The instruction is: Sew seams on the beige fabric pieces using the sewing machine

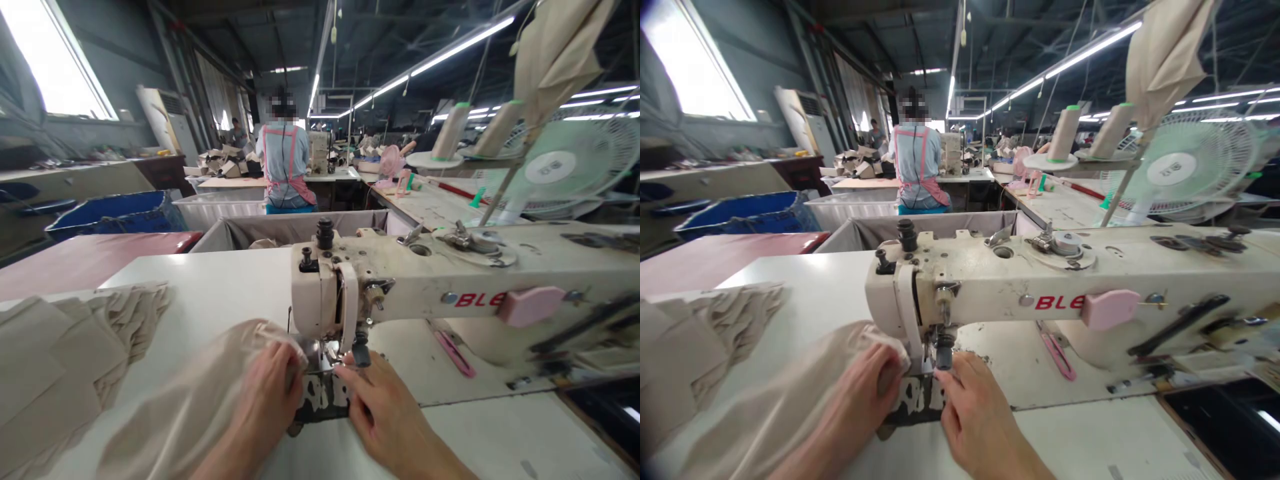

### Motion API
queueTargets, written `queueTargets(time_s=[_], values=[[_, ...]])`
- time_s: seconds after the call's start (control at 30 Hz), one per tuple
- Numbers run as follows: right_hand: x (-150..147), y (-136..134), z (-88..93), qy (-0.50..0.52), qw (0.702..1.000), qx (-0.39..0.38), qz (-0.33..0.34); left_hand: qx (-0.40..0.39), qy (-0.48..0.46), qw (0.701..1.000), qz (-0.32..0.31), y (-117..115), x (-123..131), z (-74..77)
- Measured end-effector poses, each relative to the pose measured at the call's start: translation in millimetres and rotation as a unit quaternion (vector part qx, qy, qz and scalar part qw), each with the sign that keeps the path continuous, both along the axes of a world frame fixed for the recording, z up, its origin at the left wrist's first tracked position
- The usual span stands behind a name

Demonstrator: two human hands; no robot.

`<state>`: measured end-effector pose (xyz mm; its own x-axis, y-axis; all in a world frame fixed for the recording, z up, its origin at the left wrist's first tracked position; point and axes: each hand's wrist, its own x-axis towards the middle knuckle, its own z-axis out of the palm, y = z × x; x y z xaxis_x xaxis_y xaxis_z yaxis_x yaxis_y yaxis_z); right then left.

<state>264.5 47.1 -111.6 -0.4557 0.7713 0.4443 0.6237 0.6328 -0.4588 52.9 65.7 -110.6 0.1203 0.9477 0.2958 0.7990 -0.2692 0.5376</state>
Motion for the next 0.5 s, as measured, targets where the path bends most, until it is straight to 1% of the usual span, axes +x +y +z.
queueTargets(time_s=[0.03,0.07,0.1,0.13,0.17,0.2,0.23,0.27,0.3,0.33,0.37,0.43,0.47,0.5], values=[[-2.4,-2.2,0.8,0.015,1.0,0.0,0.014,-0.023,-0.017,0.999,0.015,-12.7,-5.3,0.8],[-7.2,-5.7,0.0,0.04,0.999,-0.014,0.034,-0.06,-0.059,0.996,0.019,-24.7,-10.2,2.1],[-14.6,-10.9,-2.8,0.076,0.994,-0.049,0.058,-0.105,-0.119,0.987,0.012,-35.2,-13.8,3.8],[-24.4,-17.6,-7.8,0.124,0.984,-0.1,0.082,-0.145,-0.188,0.971,0.0,-44.0,-15.7,6.0],[-35.9,-25.4,-14.8,0.181,0.964,-0.166,0.099,-0.17,-0.256,0.952,-0.01,-50.7,-15.6,8.4],[-48.1,-34.0,-23.3,0.247,0.935,-0.229,0.107,-0.18,-0.31,0.933,-0.016,-55.5,-13.6,11.0],[-60.0,-42.4,-32.2,0.315,0.909,-0.258,0.09,-0.183,-0.347,0.92,-0.014,-58.8,-10.0,13.7],[-70.6,-50.2,-40.6,0.374,0.885,-0.267,0.073,-0.177,-0.37,0.912,-0.006,-61.0,-5.3,16.4],[-79.2,-56.5,-47.4,0.414,0.866,-0.273,0.064,-0.159,-0.382,0.91,0.003,-62.7,0.0,19.2],[-85.4,-61.1,-51.8,0.445,0.853,-0.267,0.052,-0.133,-0.381,0.915,0.007,-64.3,5.2,21.9],[-89.4,-63.9,-53.5,0.466,0.846,-0.253,0.044,-0.1,-0.369,0.924,0.005,-65.8,9.9,24.5],[-92.1,-65.1,-49.7,0.479,0.85,-0.217,0.036,-0.022,-0.333,0.943,0.005,-69.1,15.8,29.0],[-91.9,-64.4,-45.4,0.475,0.856,-0.199,0.037,-0.002,-0.331,0.943,0.004,-70.5,16.6,30.6],[-91.2,-63.5,-40.7,0.469,0.863,-0.185,0.042,-0.006,-0.35,0.937,0.003,-71.6,16.0,31.7]])
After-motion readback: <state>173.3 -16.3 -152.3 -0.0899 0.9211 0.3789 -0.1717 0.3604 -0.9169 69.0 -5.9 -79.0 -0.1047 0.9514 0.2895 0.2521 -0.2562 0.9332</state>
